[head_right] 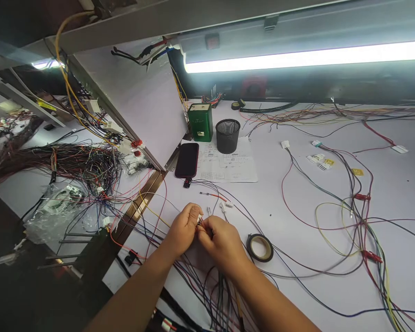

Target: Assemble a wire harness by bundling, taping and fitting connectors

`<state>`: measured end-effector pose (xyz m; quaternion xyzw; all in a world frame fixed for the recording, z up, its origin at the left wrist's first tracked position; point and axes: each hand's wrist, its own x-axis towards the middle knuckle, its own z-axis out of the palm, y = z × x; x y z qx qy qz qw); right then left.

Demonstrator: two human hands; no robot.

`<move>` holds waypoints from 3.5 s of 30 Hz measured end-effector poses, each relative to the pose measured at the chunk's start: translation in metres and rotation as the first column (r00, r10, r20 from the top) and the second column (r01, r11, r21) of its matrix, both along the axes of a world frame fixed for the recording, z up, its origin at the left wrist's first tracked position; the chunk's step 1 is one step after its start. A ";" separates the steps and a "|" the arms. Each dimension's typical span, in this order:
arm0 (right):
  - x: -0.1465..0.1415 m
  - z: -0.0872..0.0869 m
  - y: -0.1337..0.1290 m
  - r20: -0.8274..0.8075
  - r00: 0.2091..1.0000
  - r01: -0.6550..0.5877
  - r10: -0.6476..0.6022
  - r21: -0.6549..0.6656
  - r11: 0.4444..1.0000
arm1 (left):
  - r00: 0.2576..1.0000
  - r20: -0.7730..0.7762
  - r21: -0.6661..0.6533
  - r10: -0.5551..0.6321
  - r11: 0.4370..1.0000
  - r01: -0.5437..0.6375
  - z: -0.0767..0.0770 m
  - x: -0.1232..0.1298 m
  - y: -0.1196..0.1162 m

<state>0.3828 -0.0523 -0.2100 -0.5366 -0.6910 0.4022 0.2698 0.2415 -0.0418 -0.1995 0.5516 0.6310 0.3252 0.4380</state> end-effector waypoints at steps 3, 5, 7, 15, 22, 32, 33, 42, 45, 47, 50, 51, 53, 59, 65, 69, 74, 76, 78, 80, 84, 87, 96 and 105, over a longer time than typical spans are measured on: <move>0.001 0.000 0.000 -0.085 0.996 -0.001 0.000 -0.016 1.000 | 0.994 0.103 -0.054 0.046 0.998 -0.041 -0.002 -0.001 0.000; 0.000 0.000 0.000 -0.115 0.993 0.015 -0.016 -0.016 1.000 | 0.976 0.198 -0.114 0.089 0.991 -0.067 -0.003 0.000 0.000; 0.000 0.001 -0.001 -0.122 0.992 0.023 -0.024 -0.007 1.000 | 0.948 0.291 -0.177 0.129 0.981 -0.079 -0.004 0.002 -0.001; 0.004 -0.002 0.003 -0.171 0.985 0.047 -0.037 0.053 0.997 | 0.979 0.198 -0.050 0.040 0.998 -0.030 -0.003 -0.005 0.001; 0.011 -0.010 0.010 0.118 0.992 -0.062 0.033 0.251 0.966 | 0.984 0.143 0.060 -0.110 0.993 0.102 0.001 -0.007 -0.001; 0.008 -0.008 0.008 0.241 0.970 -0.125 0.032 0.381 0.916 | 0.974 0.096 0.136 -0.203 0.972 0.189 0.006 -0.009 -0.002; 0.008 -0.008 0.008 0.215 0.976 -0.103 0.023 0.368 0.924 | 0.979 0.086 0.138 -0.184 0.975 0.172 0.005 -0.010 -0.002; 0.008 0.000 0.005 -0.153 0.976 0.178 -0.153 0.162 0.971 | 0.950 0.311 -0.005 -0.021 1.000 0.023 0.004 -0.009 0.001; 0.006 0.003 0.001 -0.173 0.971 0.192 -0.163 0.170 0.967 | 0.919 0.393 -0.064 0.025 0.998 0.001 0.005 -0.006 -0.001; 0.004 0.004 -0.001 -0.152 0.978 0.170 -0.145 0.166 0.971 | 0.900 0.428 -0.111 0.080 0.993 -0.036 0.005 -0.005 -0.001; 0.004 0.004 -0.002 -0.118 0.986 0.135 -0.116 0.173 0.976 | 0.877 0.462 -0.164 0.132 0.984 -0.062 0.005 -0.003 -0.001; 0.004 0.004 -0.002 -0.112 0.987 0.131 -0.112 0.180 0.975 | 0.872 0.469 -0.173 0.138 0.983 -0.063 0.004 -0.003 -0.001; 0.004 0.004 -0.002 -0.104 0.988 0.131 -0.113 0.191 0.973 | 0.866 0.480 -0.177 0.140 0.982 -0.061 0.004 -0.002 -0.001; 0.005 0.004 -0.002 -0.092 0.992 0.106 -0.087 0.216 0.971 | 0.894 0.432 -0.150 0.116 0.987 -0.056 0.003 -0.004 0.000; 0.006 0.004 -0.001 -0.057 0.995 0.096 -0.086 0.202 0.975 | 0.981 0.194 -0.025 0.029 0.999 -0.024 0.001 -0.007 0.000; 0.006 0.004 -0.002 -0.027 0.997 0.082 -0.078 0.215 0.973 | 0.994 0.105 0.055 -0.018 0.998 0.012 0.004 -0.007 0.001; 0.003 0.003 -0.002 -0.015 0.998 0.067 -0.065 0.238 0.969 | 0.996 0.087 0.103 -0.038 0.994 0.029 0.002 -0.005 0.001; 0.002 0.000 -0.003 0.002 0.998 0.054 -0.056 0.241 0.969 | 0.994 0.098 0.086 -0.045 0.996 0.036 0.001 -0.004 0.000; 0.001 -0.003 -0.003 0.016 0.998 0.049 -0.054 0.238 0.970 | 0.993 0.107 0.076 -0.044 0.996 0.036 0.000 -0.003 -0.001; 0.002 -0.006 -0.003 0.020 0.999 0.044 -0.050 0.234 0.971 | 0.994 0.098 0.093 -0.039 0.995 0.030 0.000 -0.002 -0.001; 0.001 -0.007 -0.004 0.012 0.999 0.027 -0.031 0.223 0.975 | 0.995 0.091 0.131 -0.035 0.991 0.023 0.002 -0.001 -0.001; -0.001 -0.005 -0.005 -0.054 0.998 0.048 -0.038 0.202 0.978 | 0.988 0.156 0.092 -0.006 0.996 -0.008 0.003 0.001 -0.003; -0.004 -0.001 -0.002 -0.125 0.991 0.070 -0.047 0.185 0.980 | 0.953 0.301 -0.011 0.047 0.999 -0.046 -0.002 0.004 -0.004; 0.001 0.014 0.003 -0.355 0.935 0.015 0.019 0.094 0.996 | 0.913 0.408 0.011 -0.013 1.000 0.009 0.013 -0.008 -0.004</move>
